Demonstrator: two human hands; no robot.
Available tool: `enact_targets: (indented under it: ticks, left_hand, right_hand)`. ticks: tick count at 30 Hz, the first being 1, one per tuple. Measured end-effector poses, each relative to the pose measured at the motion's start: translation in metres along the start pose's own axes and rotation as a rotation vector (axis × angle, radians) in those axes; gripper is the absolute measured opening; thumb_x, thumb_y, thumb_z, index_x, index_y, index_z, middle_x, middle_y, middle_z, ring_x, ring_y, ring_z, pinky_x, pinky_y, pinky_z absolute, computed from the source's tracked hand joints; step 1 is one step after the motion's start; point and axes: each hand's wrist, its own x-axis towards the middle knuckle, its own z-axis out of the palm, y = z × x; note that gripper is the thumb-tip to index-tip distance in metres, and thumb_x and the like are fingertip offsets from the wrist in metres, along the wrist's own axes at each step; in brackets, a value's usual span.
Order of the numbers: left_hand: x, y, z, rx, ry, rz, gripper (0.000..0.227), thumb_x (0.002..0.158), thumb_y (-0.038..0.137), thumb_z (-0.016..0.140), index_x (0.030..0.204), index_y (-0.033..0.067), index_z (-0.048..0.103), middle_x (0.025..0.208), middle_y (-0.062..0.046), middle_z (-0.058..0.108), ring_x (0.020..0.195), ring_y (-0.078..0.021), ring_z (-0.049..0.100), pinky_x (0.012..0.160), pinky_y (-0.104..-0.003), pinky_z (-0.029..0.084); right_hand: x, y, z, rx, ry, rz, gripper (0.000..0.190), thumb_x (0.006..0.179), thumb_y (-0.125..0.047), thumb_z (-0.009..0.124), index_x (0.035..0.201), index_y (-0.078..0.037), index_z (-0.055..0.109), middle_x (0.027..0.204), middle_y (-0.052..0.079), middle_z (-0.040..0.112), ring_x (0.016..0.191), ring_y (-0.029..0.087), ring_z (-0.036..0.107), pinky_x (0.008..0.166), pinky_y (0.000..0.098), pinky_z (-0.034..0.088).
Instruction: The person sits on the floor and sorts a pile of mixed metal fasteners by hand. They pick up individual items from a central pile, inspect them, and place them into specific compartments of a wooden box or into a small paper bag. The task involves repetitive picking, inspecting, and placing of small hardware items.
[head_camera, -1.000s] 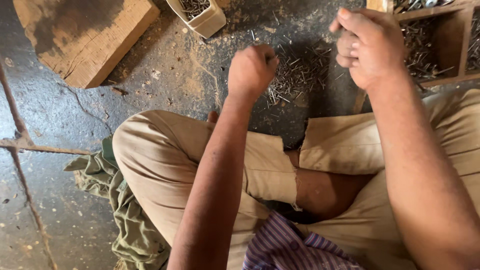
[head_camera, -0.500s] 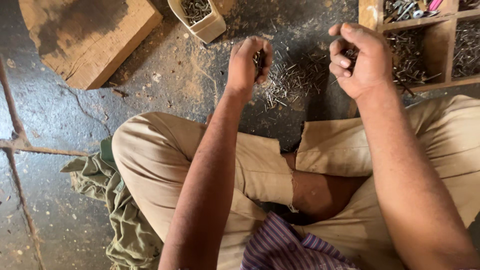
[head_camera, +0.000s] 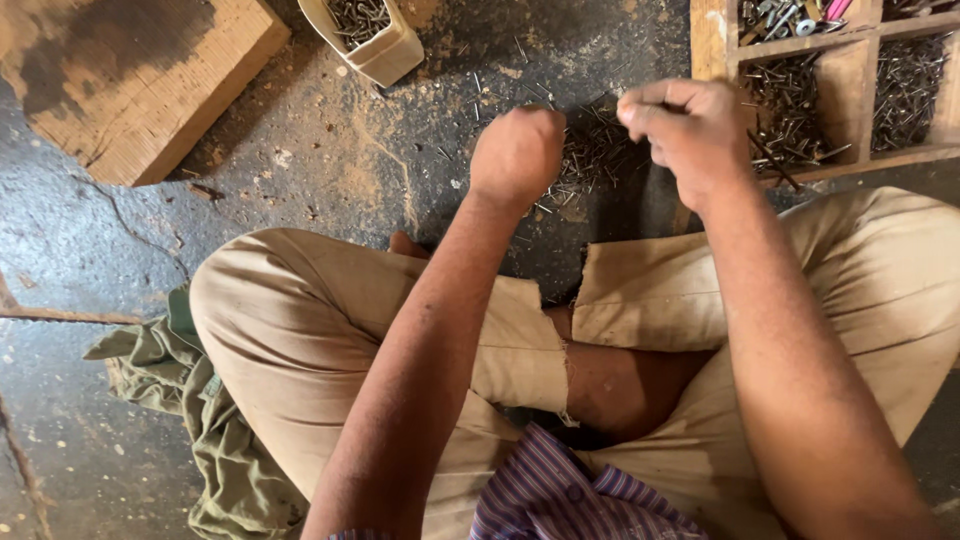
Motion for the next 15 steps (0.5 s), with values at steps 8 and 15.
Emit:
enact_targets:
  ticks: [8, 15]
  left_hand:
    - [0.009, -0.022, -0.006, -0.757, 0.251, -0.160, 0.016, 0.087, 0.022, 0.063, 0.085, 0.0072, 0.068, 0.073, -0.009, 0.067, 0.063, -0.0236, 0.066, 0.059, -0.043, 0.057]
    - [-0.012, -0.008, -0.068, -1.711, 0.042, -0.293, 0.021, 0.092, 0.022, 0.050, 0.085, 0.0059, 0.061, 0.070, -0.004, 0.061, 0.060, -0.0174, 0.058, 0.053, -0.036, 0.050]
  right_hand:
    - [-0.004, 0.026, 0.020, 0.163, -0.132, 0.083, 0.009, 0.097, -0.014, 0.072, 0.102, -0.010, 0.078, 0.086, 0.010, 0.075, 0.060, 0.004, 0.055, 0.053, 0.0177, 0.040]
    - [0.002, 0.039, 0.012, 0.320, -0.148, 0.051, 0.013, 0.093, -0.005, 0.070, 0.104, -0.008, 0.076, 0.096, 0.009, 0.078, 0.066, 0.009, 0.061, 0.051, 0.0256, 0.047]
